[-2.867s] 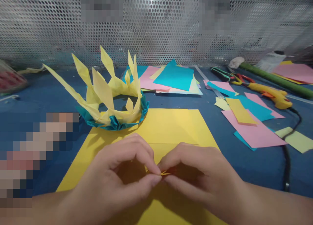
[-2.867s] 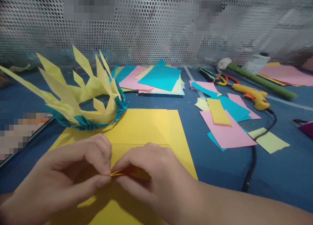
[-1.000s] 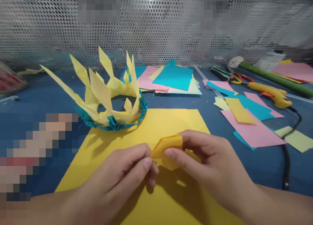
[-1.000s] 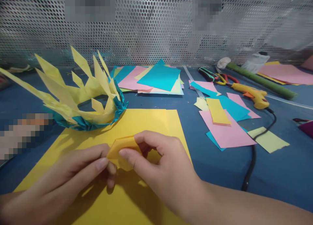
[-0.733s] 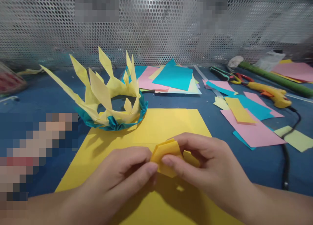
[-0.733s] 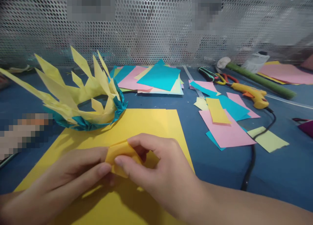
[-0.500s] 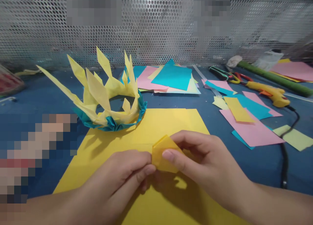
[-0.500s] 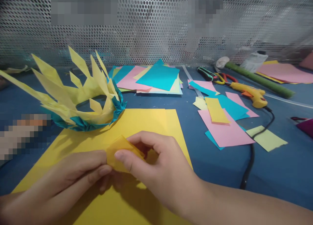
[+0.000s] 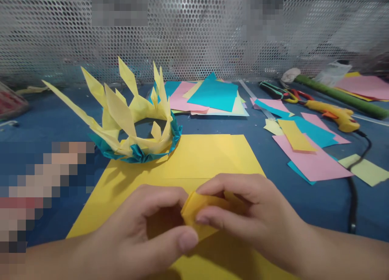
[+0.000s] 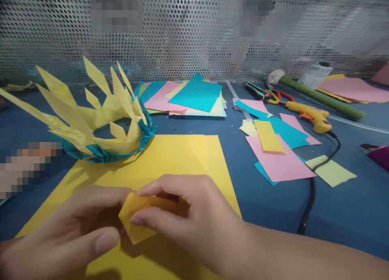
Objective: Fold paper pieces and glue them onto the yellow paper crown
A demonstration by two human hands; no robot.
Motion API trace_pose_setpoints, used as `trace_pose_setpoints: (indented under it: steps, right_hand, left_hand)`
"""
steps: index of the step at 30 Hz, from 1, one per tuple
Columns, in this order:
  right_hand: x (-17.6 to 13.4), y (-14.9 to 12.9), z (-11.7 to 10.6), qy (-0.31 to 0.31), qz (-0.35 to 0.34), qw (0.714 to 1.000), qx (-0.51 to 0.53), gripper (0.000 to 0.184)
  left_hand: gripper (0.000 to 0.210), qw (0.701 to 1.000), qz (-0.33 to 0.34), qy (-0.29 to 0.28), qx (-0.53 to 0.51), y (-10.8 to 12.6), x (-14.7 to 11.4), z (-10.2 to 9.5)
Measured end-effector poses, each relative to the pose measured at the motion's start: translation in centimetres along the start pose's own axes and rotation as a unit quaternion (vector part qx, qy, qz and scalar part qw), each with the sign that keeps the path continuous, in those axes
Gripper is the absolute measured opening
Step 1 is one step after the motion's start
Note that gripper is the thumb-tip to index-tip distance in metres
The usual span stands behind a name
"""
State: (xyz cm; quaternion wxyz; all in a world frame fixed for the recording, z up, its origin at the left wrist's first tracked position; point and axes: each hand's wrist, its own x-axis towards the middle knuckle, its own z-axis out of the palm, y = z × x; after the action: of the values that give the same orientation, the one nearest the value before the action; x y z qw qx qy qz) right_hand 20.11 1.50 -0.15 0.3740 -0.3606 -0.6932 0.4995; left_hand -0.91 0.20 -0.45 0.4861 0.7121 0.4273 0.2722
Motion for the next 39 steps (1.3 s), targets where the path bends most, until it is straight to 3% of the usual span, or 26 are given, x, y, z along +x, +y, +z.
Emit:
trace_pose_setpoints:
  steps: [3, 7, 10, 13, 16, 20, 22, 28, 31, 35, 39]
  right_hand:
    - [-0.3, 0.2, 0.3, 0.019, -0.011, 1.0, -0.022, 0.03]
    - [-0.4, 0.5, 0.5, 0.056, 0.032, 0.998, 0.019, 0.057]
    - [0.0, 0.4, 0.3, 0.025, 0.09, 0.992, 0.083, 0.044]
    - [0.2, 0.1, 0.1, 0.006, 0.11, 0.991, 0.069, 0.023]
    - [0.0, -0.1, 0.2, -0.021, 0.123, 0.991, 0.053, 0.024]
    - [-0.4, 0.1, 0.7, -0.05, 0.114, 0.99, 0.071, 0.031]
    - [-0.4, 0.2, 0.7, -0.032, 0.086, 0.993, 0.07, 0.028]
    - [-0.4, 0.2, 0.6, 0.034, -0.005, 0.999, -0.009, 0.023]
    - [-0.5, 0.2, 0.5, 0.057, -0.022, 0.998, -0.017, 0.027]
    - [-0.3, 0.3, 0.5, 0.073, -0.051, 0.995, -0.035, 0.02]
    - [-0.3, 0.4, 0.4, 0.098, -0.089, 0.99, -0.045, 0.015]
  left_hand:
    - [0.022, 1.0, 0.007, 0.003, 0.014, 0.4, 0.8, 0.0]
    - [0.024, 0.995, 0.005, 0.088, -0.044, 0.6, 1.3, 0.3]
    - [0.017, 0.985, -0.026, 0.097, -0.141, 0.6, 1.2, 0.6]
    - [0.012, 0.98, -0.049, 0.093, -0.167, 0.9, 1.0, 0.8]
    - [0.013, 0.986, -0.027, 0.1, -0.129, 1.1, 1.0, 0.7]
    - [0.013, 0.994, -0.036, 0.054, -0.09, 0.7, 1.1, 0.4]
    - [0.021, 0.988, -0.059, 0.029, -0.142, 0.2, 1.0, 0.4]
    - [0.013, 0.964, -0.091, 0.038, -0.246, -0.7, 0.7, 0.8]
    - [0.011, 0.962, -0.098, 0.048, -0.25, -0.2, 0.8, 0.9]
    - [0.009, 0.966, -0.11, 0.055, -0.226, 0.5, 1.1, 0.7]
    - [0.011, 0.973, -0.082, 0.059, -0.206, 0.5, 1.3, 0.6]
